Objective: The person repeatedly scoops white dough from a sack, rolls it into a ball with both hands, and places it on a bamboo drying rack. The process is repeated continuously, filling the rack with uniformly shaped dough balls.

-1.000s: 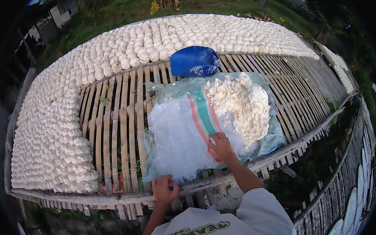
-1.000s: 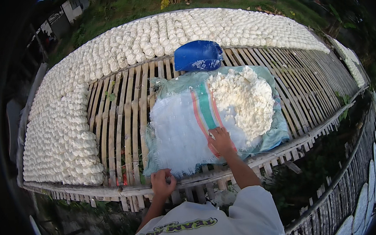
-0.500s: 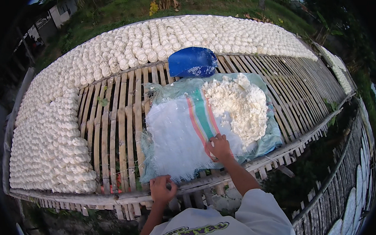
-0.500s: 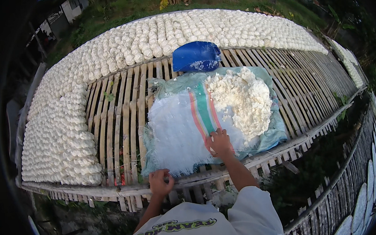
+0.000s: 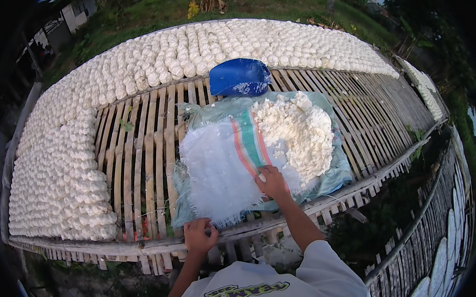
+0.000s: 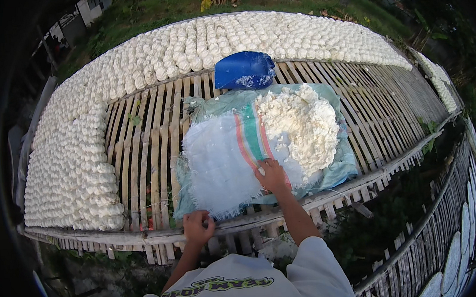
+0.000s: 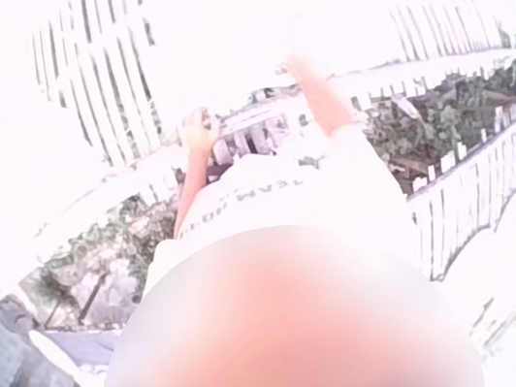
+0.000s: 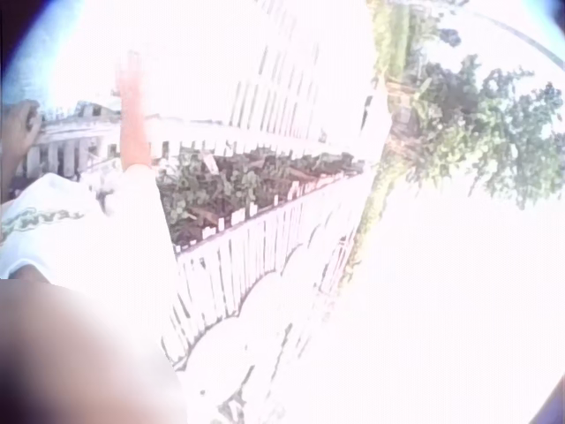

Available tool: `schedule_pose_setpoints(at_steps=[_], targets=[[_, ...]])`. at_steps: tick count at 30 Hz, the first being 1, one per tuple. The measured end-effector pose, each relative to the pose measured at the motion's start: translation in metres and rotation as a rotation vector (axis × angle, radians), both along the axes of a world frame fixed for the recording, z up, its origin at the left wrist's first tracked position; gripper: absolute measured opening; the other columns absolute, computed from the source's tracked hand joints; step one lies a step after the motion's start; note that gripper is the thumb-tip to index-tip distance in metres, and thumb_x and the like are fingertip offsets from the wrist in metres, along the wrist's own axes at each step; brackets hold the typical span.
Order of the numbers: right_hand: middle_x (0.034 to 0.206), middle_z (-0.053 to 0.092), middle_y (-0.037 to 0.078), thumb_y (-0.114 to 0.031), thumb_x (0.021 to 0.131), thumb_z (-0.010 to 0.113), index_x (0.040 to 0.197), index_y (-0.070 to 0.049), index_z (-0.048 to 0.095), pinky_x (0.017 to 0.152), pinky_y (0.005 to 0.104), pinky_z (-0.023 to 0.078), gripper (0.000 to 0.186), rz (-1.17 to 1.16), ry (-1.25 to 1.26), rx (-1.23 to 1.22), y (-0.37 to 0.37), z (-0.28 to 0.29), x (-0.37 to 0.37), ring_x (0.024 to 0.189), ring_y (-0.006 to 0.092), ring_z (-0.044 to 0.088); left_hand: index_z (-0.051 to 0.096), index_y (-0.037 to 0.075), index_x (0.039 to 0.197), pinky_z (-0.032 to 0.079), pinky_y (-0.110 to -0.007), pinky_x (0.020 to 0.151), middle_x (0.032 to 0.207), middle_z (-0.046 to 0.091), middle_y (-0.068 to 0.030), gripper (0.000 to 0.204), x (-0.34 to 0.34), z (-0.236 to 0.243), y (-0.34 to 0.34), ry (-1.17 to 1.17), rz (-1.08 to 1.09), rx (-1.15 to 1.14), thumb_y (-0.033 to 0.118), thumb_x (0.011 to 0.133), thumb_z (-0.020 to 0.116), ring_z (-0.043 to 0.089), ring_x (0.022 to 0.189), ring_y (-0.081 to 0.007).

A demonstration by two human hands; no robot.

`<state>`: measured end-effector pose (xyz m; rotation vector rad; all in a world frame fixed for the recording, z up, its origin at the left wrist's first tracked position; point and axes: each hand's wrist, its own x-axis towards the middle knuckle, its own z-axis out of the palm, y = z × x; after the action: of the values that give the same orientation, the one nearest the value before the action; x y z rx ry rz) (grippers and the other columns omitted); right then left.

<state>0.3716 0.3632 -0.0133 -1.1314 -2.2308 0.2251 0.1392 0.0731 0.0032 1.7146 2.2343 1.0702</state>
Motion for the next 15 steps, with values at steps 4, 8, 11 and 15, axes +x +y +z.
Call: schedule_pose_setpoints(at_steps=[4, 8, 11, 15], targets=[[0.117, 0.070, 0.014, -0.026, 0.087, 0.077, 0.108, -0.008, 0.080, 0.092, 0.0518, 0.057, 0.028, 0.044, -0.234, -0.054, -0.001, -0.034, 0.002, 0.104, 0.0384, 0.066, 0.071, 0.011, 0.104, 0.044, -0.042, 0.087, 0.089, 0.072, -0.0018, 0.025, -0.001, 0.001, 0.000, -0.035, 0.005, -0.012, 0.020, 0.081, 0.074, 0.070, 0.084, -0.0224], [0.113, 0.073, 0.012, -0.033, 0.096, 0.072, 0.111, -0.008, 0.079, 0.088, 0.0532, 0.059, 0.030, -0.180, 0.369, -0.522, 0.037, -0.050, 0.024, 0.105, 0.0355, 0.070, 0.071, 0.011, 0.108, 0.044, -0.042, 0.090, 0.093, 0.073, -0.0022, 0.027, -0.002, -0.002, 0.000, -0.082, 0.037, -0.008, 0.020, 0.084, 0.075, 0.071, 0.089, -0.0217], [0.118, 0.072, 0.011, -0.037, 0.102, 0.065, 0.127, -0.009, 0.071, 0.089, 0.0512, 0.060, 0.038, -0.311, 1.199, -0.982, 0.043, -0.053, 0.051, 0.111, 0.0321, 0.070, 0.070, 0.010, 0.113, 0.045, -0.041, 0.090, 0.096, 0.074, -0.0040, 0.029, -0.005, -0.008, 0.003, -0.249, 0.077, -0.012, 0.020, 0.086, 0.076, 0.071, 0.093, -0.0218], [0.133, 0.066, 0.012, -0.047, 0.105, 0.047, 0.142, -0.011, 0.058, 0.099, 0.0550, 0.056, 0.054, -0.409, 1.922, -1.266, 0.027, -0.025, 0.076, 0.120, 0.0319, 0.065, 0.068, 0.003, 0.110, 0.050, -0.036, 0.093, 0.097, 0.073, -0.0072, 0.020, -0.004, -0.004, 0.023, -0.463, 0.057, 0.063, 0.012, 0.093, 0.072, 0.072, 0.097, -0.0224]])
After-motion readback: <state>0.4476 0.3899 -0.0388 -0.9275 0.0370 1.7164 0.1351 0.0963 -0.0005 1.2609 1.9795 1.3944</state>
